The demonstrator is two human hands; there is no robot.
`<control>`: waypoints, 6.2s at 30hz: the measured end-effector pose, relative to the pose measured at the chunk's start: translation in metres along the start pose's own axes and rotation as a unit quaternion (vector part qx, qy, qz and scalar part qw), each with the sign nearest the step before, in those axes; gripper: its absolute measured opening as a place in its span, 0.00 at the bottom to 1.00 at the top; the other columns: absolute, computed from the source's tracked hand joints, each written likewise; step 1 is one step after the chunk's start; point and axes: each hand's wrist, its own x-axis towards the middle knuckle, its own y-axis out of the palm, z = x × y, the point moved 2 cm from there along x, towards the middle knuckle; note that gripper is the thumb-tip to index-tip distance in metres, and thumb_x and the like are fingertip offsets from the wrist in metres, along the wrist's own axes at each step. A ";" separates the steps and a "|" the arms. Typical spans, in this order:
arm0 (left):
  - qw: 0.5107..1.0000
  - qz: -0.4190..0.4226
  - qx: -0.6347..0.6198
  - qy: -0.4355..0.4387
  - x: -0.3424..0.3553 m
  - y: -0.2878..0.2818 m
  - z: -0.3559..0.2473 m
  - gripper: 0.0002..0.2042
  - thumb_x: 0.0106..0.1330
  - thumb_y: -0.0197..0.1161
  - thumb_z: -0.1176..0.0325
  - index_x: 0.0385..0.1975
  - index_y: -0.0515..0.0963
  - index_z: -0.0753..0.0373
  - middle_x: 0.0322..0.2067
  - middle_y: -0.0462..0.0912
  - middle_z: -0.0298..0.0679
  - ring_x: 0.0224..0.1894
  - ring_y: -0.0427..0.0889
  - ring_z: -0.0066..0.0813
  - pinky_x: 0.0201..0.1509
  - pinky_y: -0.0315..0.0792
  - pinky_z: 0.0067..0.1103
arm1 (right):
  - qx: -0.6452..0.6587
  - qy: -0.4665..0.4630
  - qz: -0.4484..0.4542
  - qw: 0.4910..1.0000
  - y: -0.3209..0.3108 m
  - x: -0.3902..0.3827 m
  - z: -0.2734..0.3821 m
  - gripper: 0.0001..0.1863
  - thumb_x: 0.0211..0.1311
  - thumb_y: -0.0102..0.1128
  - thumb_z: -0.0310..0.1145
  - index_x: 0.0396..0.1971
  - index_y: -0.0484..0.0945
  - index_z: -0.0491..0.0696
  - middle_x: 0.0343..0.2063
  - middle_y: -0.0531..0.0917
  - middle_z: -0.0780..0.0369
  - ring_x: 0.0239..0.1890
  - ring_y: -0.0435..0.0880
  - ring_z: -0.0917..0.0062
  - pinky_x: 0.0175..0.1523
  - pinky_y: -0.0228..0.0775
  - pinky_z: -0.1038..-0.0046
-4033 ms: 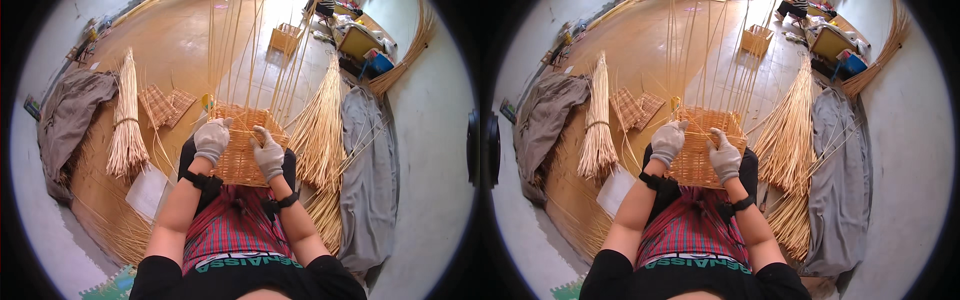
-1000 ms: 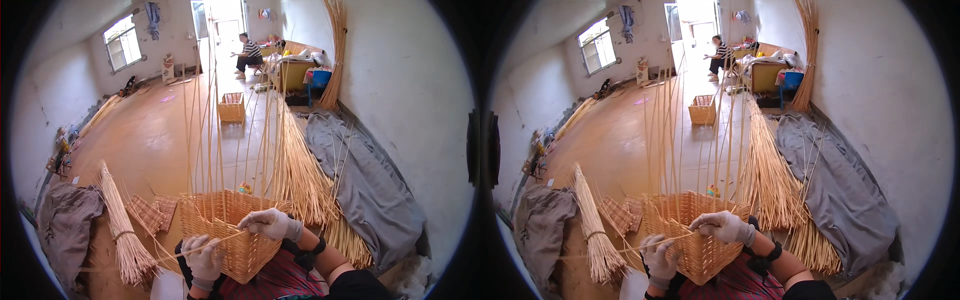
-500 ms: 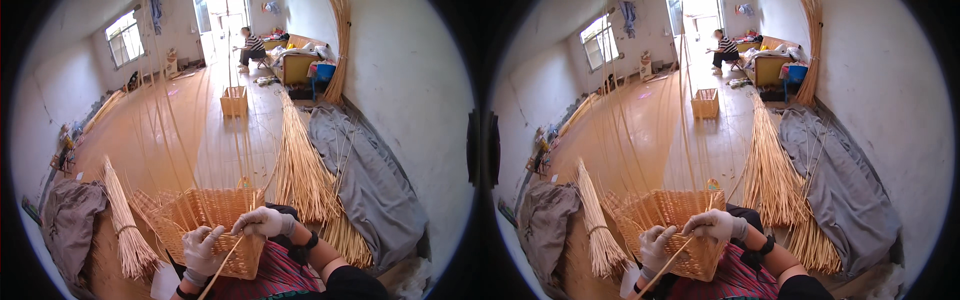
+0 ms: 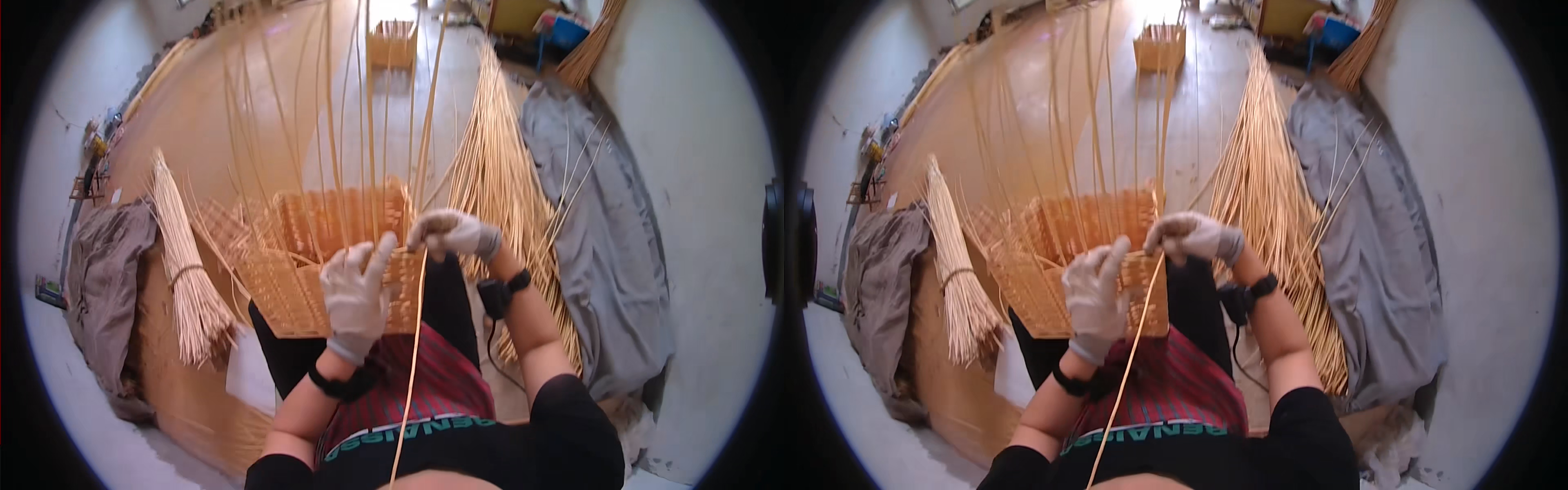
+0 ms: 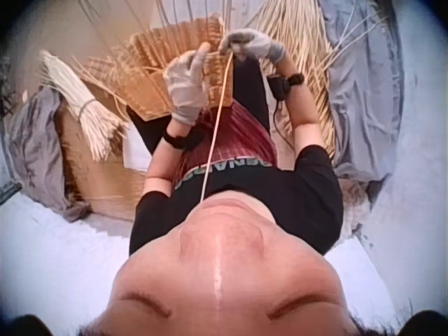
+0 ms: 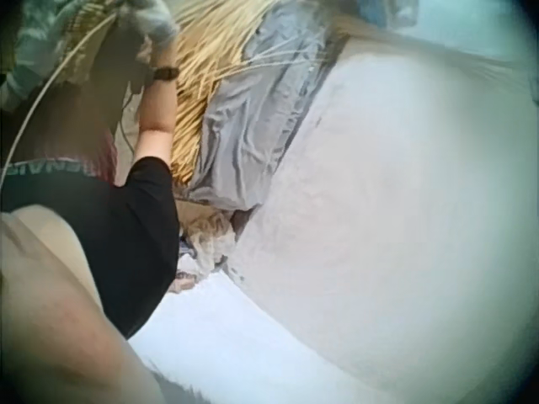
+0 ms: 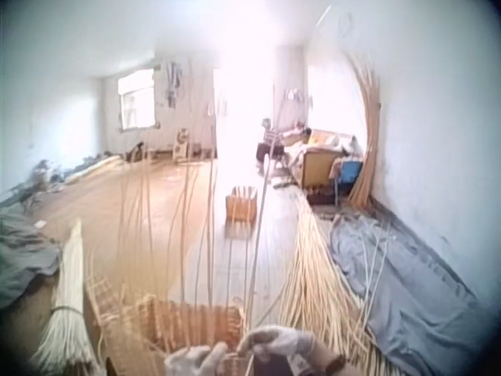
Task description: Weaving a rectangular basket using long wicker or wooden strands.
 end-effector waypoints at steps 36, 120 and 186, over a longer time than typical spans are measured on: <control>0.740 -0.029 -0.552 -0.382 0.006 0.018 0.042 0.11 0.77 0.59 0.65 0.45 0.83 0.66 0.35 0.87 0.39 0.21 0.81 0.20 0.21 0.71 0.15 | -0.033 -0.051 -0.133 0.989 0.028 0.010 -0.025 0.16 0.77 0.57 0.42 0.52 0.80 0.46 0.40 0.82 0.70 0.42 0.78 0.87 0.50 0.72 0.80; 0.989 0.043 -0.039 -0.137 0.056 0.027 -0.017 0.15 0.62 0.69 0.61 0.43 0.77 0.60 0.34 0.82 0.44 0.34 0.85 0.47 0.36 0.77 0.35 | 0.091 -0.037 -0.494 0.864 0.043 0.013 -0.006 0.10 0.68 0.66 0.30 0.46 0.82 0.43 0.28 0.83 0.66 0.21 0.73 0.88 0.23 0.62 0.85; 0.894 0.114 -0.319 -0.295 0.029 -0.026 0.176 0.17 0.58 0.80 0.59 0.24 0.79 0.63 0.22 0.79 0.29 0.27 0.73 0.15 0.33 0.70 0.19 | -0.007 -0.196 -0.529 0.826 0.151 0.084 -0.017 0.26 0.69 0.62 0.23 0.66 0.69 0.47 0.44 0.84 0.60 0.33 0.83 0.82 0.37 0.79 0.81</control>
